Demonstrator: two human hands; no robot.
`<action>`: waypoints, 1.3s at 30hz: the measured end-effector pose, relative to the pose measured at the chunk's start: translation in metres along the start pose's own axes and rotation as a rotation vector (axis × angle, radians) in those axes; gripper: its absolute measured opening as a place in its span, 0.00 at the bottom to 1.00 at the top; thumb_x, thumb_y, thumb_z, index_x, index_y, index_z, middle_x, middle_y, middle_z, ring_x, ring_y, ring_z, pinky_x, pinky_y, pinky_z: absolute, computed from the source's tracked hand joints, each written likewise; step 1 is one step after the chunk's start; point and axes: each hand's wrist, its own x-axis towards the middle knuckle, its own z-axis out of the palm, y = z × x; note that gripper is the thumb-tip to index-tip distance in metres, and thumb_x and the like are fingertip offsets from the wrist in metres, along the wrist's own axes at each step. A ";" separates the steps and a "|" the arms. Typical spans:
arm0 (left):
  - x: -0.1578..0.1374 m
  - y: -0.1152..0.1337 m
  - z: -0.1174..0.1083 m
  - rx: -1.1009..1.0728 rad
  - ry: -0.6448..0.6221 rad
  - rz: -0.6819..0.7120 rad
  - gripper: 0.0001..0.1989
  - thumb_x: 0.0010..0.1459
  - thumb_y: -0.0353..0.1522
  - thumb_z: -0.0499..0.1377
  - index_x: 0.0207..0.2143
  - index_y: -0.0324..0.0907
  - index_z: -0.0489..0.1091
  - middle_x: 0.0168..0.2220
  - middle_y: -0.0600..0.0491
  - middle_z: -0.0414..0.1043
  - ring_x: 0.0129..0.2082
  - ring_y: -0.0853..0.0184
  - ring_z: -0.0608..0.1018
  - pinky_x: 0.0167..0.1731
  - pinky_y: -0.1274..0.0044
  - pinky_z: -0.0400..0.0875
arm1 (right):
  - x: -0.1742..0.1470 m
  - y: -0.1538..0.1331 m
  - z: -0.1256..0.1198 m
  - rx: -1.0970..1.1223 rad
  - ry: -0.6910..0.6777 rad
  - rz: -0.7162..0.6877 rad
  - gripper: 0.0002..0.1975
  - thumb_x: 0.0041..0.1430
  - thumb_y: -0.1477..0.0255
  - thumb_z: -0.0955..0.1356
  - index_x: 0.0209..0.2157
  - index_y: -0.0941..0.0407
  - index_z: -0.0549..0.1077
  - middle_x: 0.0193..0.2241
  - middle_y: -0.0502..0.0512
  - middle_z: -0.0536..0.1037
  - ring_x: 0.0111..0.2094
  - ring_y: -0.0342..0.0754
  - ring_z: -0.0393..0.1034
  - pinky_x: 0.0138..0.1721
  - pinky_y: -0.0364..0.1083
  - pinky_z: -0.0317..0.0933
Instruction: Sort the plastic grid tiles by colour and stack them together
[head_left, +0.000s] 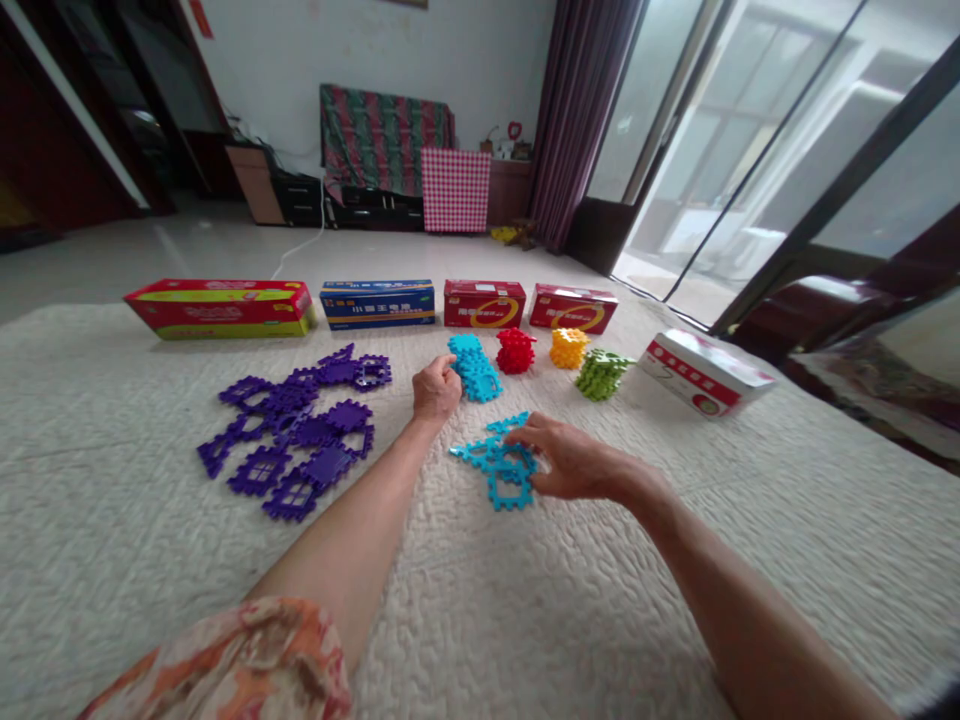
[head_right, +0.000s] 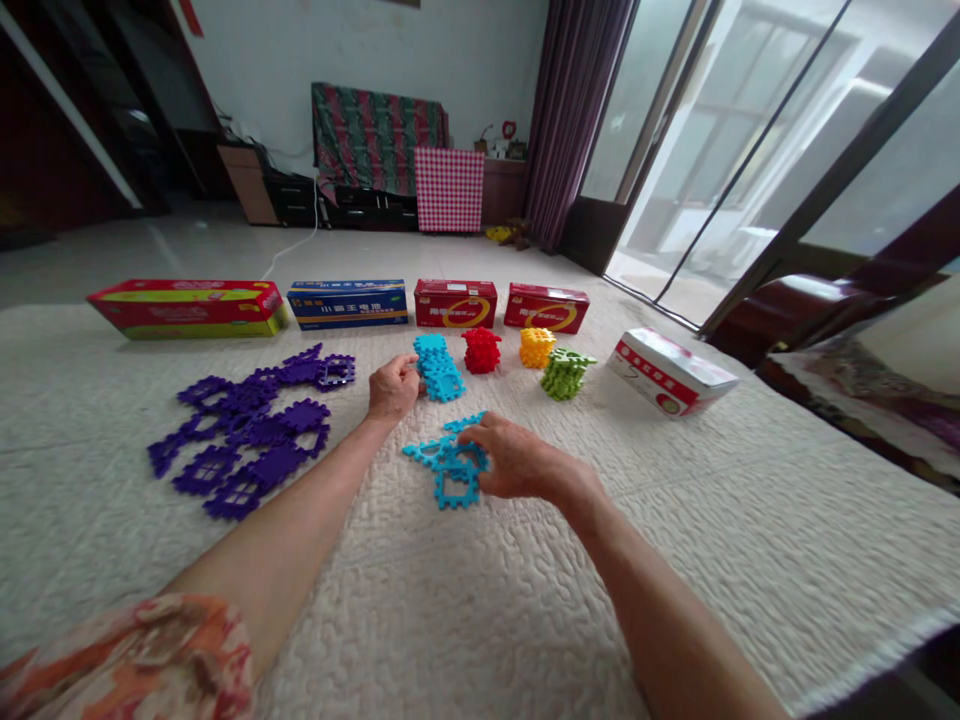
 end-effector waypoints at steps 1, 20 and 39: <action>0.000 0.000 0.000 0.000 -0.001 0.000 0.18 0.55 0.24 0.52 0.45 0.39 0.77 0.38 0.50 0.81 0.41 0.65 0.81 0.46 0.78 0.71 | 0.001 0.000 0.002 -0.006 0.002 -0.004 0.21 0.47 0.78 0.68 0.46 0.55 0.75 0.39 0.56 0.72 0.36 0.46 0.69 0.39 0.45 0.64; 0.000 -0.003 0.001 -0.014 -0.032 0.001 0.18 0.54 0.25 0.52 0.45 0.39 0.76 0.38 0.49 0.81 0.39 0.64 0.81 0.44 0.77 0.72 | 0.003 -0.003 -0.003 0.134 0.162 -0.086 0.12 0.54 0.80 0.63 0.37 0.56 0.75 0.35 0.54 0.78 0.34 0.44 0.70 0.37 0.43 0.63; 0.000 -0.011 0.008 -0.048 -0.022 0.022 0.19 0.54 0.26 0.51 0.45 0.41 0.76 0.34 0.52 0.80 0.38 0.65 0.81 0.42 0.78 0.74 | -0.002 0.049 0.005 0.018 0.339 0.185 0.21 0.50 0.71 0.70 0.49 0.57 0.73 0.45 0.61 0.76 0.40 0.51 0.73 0.41 0.47 0.66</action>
